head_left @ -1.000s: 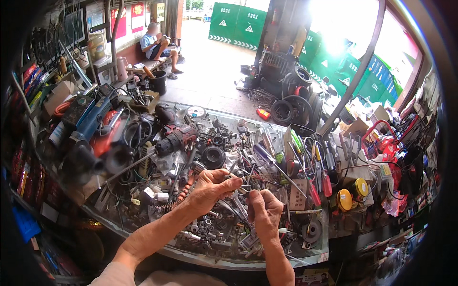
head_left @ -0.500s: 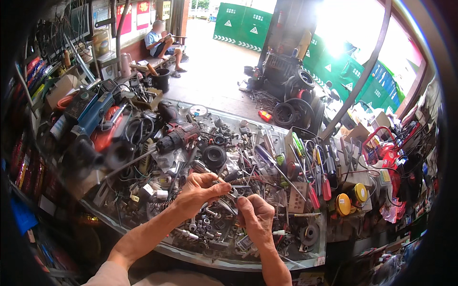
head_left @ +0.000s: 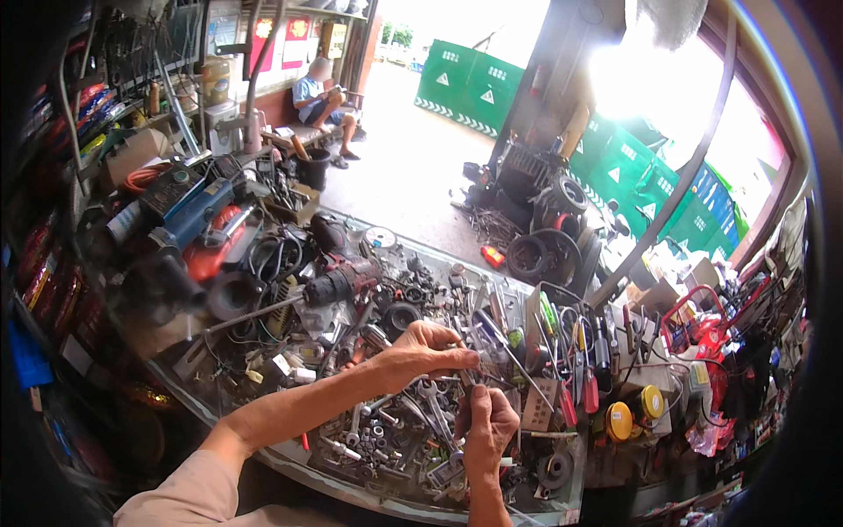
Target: The person uses a wrench to tighten a bolt on a small mechanical component held in their left hand. They then place the component into a small plastic bag and seal it. The person is working at a cluttered workbench in a workshop environment.
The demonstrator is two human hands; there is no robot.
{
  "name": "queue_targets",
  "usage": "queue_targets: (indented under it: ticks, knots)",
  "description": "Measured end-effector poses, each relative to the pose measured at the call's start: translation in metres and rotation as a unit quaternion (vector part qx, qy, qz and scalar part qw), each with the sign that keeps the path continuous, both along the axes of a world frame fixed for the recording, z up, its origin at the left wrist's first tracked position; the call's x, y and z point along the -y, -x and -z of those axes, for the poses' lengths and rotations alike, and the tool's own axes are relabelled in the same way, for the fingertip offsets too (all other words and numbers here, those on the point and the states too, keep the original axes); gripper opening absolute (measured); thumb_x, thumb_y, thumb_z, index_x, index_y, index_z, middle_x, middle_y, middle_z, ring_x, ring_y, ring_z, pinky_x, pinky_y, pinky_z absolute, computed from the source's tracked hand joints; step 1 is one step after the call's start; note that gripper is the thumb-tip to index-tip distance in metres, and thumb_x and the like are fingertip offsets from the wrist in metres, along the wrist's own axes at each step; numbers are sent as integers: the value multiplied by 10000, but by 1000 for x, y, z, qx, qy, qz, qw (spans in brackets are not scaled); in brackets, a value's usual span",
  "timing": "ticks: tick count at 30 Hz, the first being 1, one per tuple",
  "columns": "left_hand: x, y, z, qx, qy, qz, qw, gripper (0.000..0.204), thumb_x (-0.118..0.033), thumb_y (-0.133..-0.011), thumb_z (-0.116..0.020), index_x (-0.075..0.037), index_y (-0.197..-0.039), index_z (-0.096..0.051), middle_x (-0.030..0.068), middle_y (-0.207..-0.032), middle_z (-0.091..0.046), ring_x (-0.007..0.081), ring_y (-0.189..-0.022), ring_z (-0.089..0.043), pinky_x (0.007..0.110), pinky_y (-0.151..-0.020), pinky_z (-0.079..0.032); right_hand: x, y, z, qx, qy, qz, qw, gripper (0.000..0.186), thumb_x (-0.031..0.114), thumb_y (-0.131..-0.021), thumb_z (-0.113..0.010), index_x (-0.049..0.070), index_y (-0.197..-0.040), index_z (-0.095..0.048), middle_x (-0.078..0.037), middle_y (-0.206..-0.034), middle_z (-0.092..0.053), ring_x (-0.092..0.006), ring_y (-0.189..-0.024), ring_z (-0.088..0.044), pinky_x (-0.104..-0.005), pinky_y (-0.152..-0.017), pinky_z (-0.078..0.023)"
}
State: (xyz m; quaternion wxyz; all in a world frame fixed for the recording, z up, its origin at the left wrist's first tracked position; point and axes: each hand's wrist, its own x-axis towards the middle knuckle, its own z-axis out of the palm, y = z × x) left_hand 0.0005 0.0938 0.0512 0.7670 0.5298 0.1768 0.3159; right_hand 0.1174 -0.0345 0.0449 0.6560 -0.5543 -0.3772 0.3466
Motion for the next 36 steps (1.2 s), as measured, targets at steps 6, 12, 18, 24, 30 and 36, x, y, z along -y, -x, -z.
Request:
queue_targets:
  ticks: [6,12,18,24,30,36]
  knots:
    - [0,3,-11,-19,-25,27,999,194,-220,-841,-711,-30,-868,-680,-36,-643,-572,19,-533,-452,191,-461,-325,1,2,2,23,-28,9,999,343,287,-928,-580,32,-700,-549,3,-509,-488,-63,-380,-422,-220,-342,-290]
    - [5,28,-10,-54,-39,24,998,219,-249,-852,-698,-32,-874,-674,-30,-657,-578,27,-565,-471,195,-510,-360,-1,9,7,32,-34,-13,999,344,288,-924,-592,29,-702,-551,9,-512,-484,-55,-377,-405,-216,-340,-285]
    - [26,57,-9,-45,47,4,998,211,-217,-876,-669,-12,-926,-666,-18,-702,-601,37,-568,-484,193,-506,-376,5,18,8,56,-1,-45,997,311,248,-921,-612,-4,-740,-587,21,-535,-515,-31,-427,-431,-208,-385,-314]
    - [40,65,30,18,180,-39,983,253,-271,-892,-638,-34,-978,-643,1,-748,-627,79,-618,-603,194,-517,-471,3,25,10,49,30,-75,996,319,230,-936,-583,21,-696,-554,41,-525,-478,-21,-436,-385,-209,-388,-277]
    - [40,62,35,61,185,-17,981,259,-274,-912,-608,-38,-1017,-626,58,-817,-656,95,-695,-622,218,-584,-511,7,19,5,12,19,-137,990,268,250,-929,-575,11,-807,-589,1,-595,-546,-48,-451,-454,-202,-404,-336]
    - [44,72,44,125,221,-21,967,287,-168,-890,-637,-4,-1122,-595,99,-864,-660,138,-764,-623,233,-689,-513,2,21,18,125,18,-96,987,198,175,-874,-653,-12,-825,-611,-8,-601,-566,-57,-508,-474,-237,-462,-384]
